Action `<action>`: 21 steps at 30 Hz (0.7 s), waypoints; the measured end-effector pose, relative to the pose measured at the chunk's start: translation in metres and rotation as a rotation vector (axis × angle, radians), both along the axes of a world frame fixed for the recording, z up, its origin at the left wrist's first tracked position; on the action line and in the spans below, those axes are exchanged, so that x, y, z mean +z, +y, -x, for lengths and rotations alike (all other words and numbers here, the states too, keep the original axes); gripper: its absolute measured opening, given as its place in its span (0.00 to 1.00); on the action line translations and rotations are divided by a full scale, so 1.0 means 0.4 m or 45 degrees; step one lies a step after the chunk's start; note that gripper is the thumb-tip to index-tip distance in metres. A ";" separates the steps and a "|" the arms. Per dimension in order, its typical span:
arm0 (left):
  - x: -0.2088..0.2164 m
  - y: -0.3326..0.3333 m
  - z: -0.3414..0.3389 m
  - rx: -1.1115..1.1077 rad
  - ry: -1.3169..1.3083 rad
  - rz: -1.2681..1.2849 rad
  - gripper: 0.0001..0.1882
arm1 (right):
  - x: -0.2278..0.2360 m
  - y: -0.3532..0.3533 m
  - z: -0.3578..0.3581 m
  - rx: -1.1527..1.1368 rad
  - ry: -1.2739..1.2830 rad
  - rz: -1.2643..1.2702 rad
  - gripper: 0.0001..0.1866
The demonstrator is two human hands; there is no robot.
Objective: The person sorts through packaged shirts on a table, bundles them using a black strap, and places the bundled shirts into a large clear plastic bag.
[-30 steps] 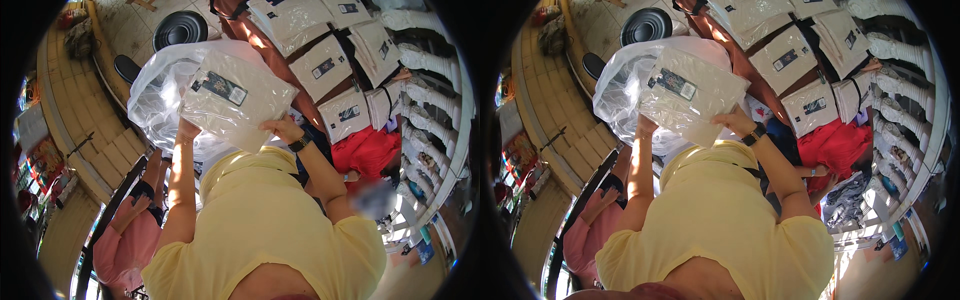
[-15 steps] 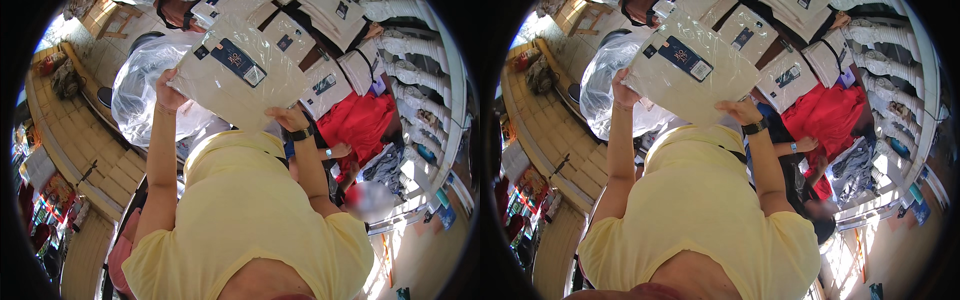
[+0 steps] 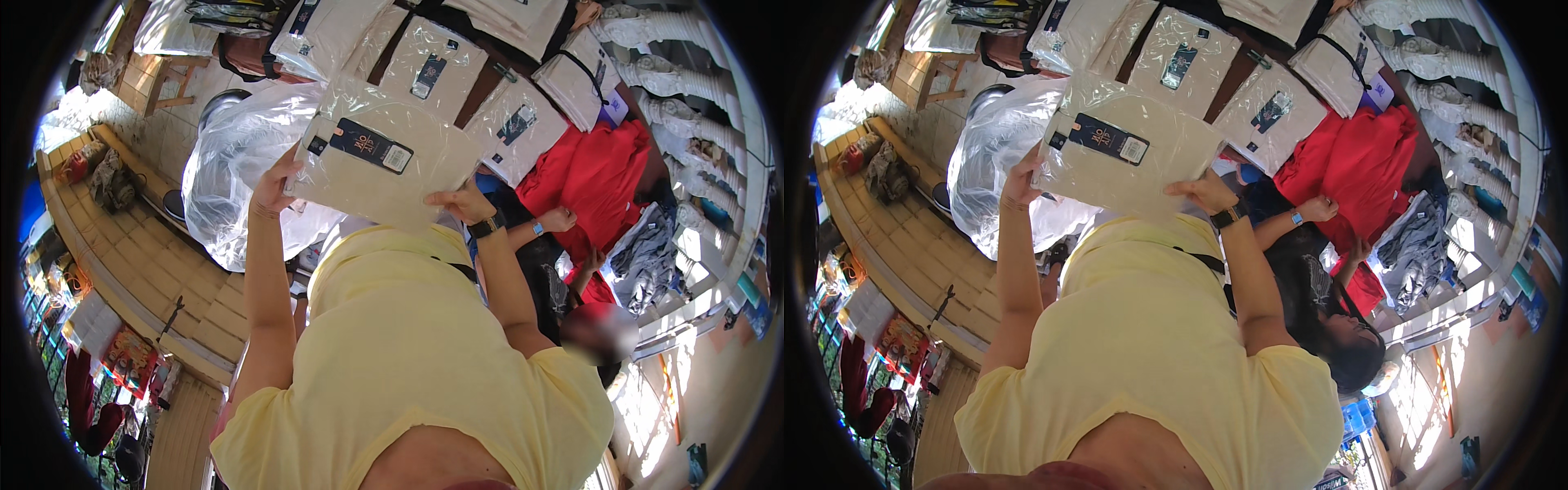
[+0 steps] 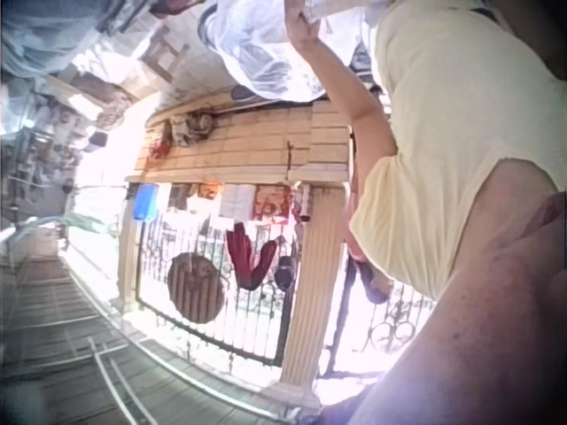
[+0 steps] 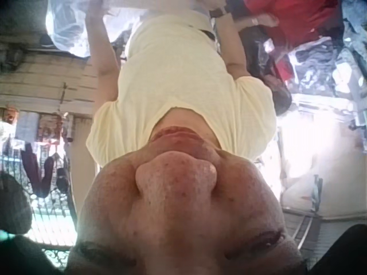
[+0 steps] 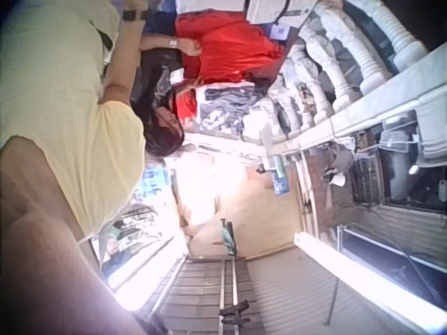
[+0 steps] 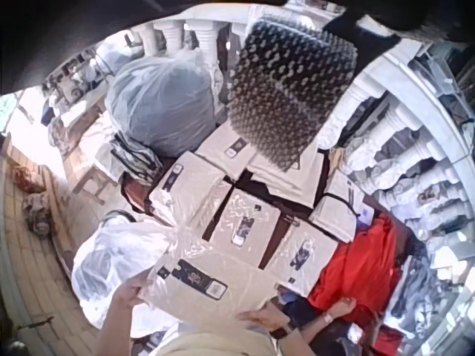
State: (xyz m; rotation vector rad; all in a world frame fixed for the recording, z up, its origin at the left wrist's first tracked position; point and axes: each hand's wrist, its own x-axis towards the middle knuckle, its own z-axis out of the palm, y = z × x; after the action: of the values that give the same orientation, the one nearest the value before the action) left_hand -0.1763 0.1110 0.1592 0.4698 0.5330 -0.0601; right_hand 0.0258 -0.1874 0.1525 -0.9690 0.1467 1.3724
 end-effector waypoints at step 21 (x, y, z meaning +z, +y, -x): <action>-0.151 -0.058 -0.539 -0.033 -0.004 -0.583 0.32 | -0.133 0.004 -0.183 -0.709 -0.005 -0.017 0.31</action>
State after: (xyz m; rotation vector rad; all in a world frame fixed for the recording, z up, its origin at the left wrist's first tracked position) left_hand 0.0392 0.0877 0.0989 0.9234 0.5380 0.0396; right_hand 0.0990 -0.1857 0.0992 -0.8368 0.3738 0.8574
